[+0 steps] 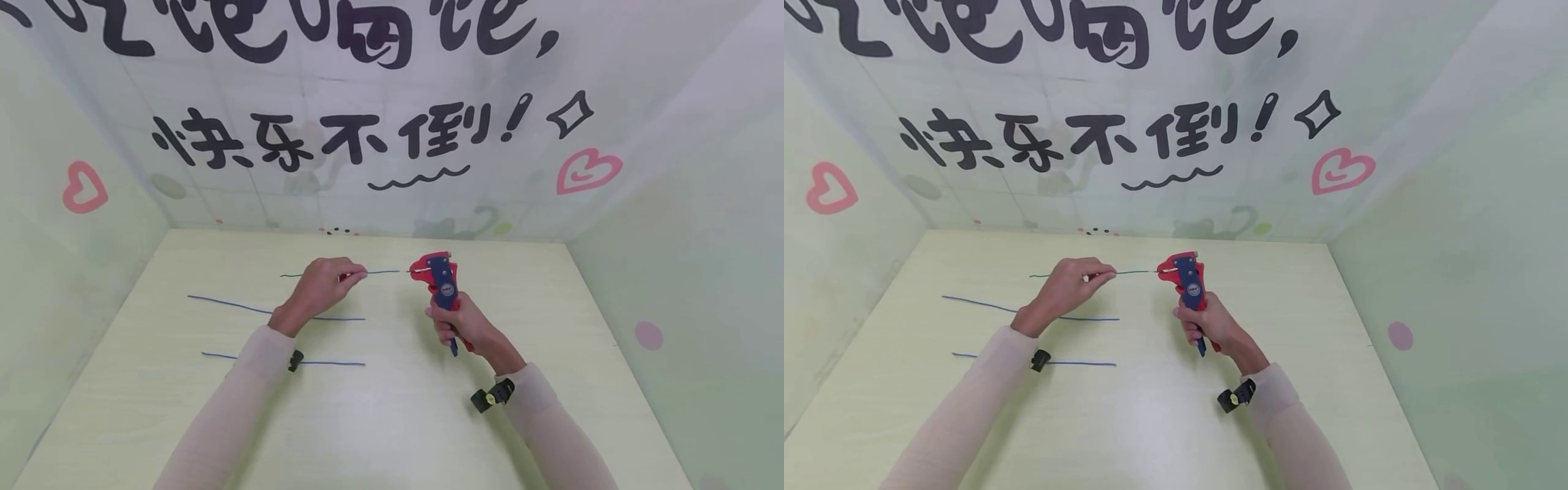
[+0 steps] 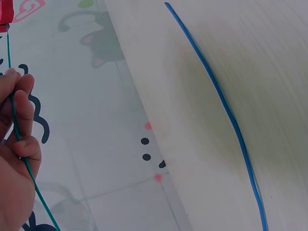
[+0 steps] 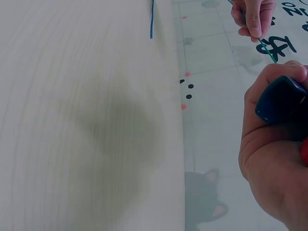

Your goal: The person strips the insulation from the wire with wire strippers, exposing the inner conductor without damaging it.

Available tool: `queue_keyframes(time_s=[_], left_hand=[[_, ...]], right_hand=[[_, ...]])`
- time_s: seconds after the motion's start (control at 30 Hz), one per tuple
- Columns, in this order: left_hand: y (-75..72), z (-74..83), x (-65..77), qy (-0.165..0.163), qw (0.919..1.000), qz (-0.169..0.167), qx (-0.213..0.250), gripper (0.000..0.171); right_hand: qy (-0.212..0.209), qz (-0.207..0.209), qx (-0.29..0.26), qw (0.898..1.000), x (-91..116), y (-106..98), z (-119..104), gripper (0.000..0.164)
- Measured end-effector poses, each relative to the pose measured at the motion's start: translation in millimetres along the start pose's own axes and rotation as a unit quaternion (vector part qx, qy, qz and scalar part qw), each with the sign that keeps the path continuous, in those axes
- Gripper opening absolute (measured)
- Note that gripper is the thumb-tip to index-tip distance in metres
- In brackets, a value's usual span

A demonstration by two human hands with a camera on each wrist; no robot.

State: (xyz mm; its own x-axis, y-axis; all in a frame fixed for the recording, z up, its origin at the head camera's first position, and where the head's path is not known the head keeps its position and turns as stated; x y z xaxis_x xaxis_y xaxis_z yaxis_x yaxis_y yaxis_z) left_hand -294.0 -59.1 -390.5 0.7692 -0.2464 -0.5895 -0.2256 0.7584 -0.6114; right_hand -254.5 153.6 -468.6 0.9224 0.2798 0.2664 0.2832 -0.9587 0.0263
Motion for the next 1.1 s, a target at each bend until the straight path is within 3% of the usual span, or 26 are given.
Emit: queue_keyframes(time_s=[0.73, 1.1], left_hand=[[-1.1, -0.4, 0.6, -0.007, 0.9999, -0.012, -0.006, 0.014], [-11.1, -6.2, 2.3, -0.007, 0.9999, 0.001, -0.008, 0.013]], right_hand=[[0.002, 0.004, -0.002, 1.0, 1.3, -4.0, -0.3, 0.022], [-0.017, 0.003, -0.022, 1.0, 3.9, -12.8, -8.9, 0.018]])
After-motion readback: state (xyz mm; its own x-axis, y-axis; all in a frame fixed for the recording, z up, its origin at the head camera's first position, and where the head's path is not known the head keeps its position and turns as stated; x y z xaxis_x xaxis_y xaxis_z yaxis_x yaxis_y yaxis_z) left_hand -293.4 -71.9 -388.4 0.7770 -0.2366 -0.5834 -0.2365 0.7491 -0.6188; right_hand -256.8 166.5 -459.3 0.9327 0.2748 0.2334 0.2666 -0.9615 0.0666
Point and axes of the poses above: each hand's wrist, its own x-axis away from the middle knuckle, its own y-axis out of the palm, z = x × y, the point moved 10 cm from there along -x, towards the middle knuckle, and after that the axes turned 13 degrees about z, right-handed, at the moved point
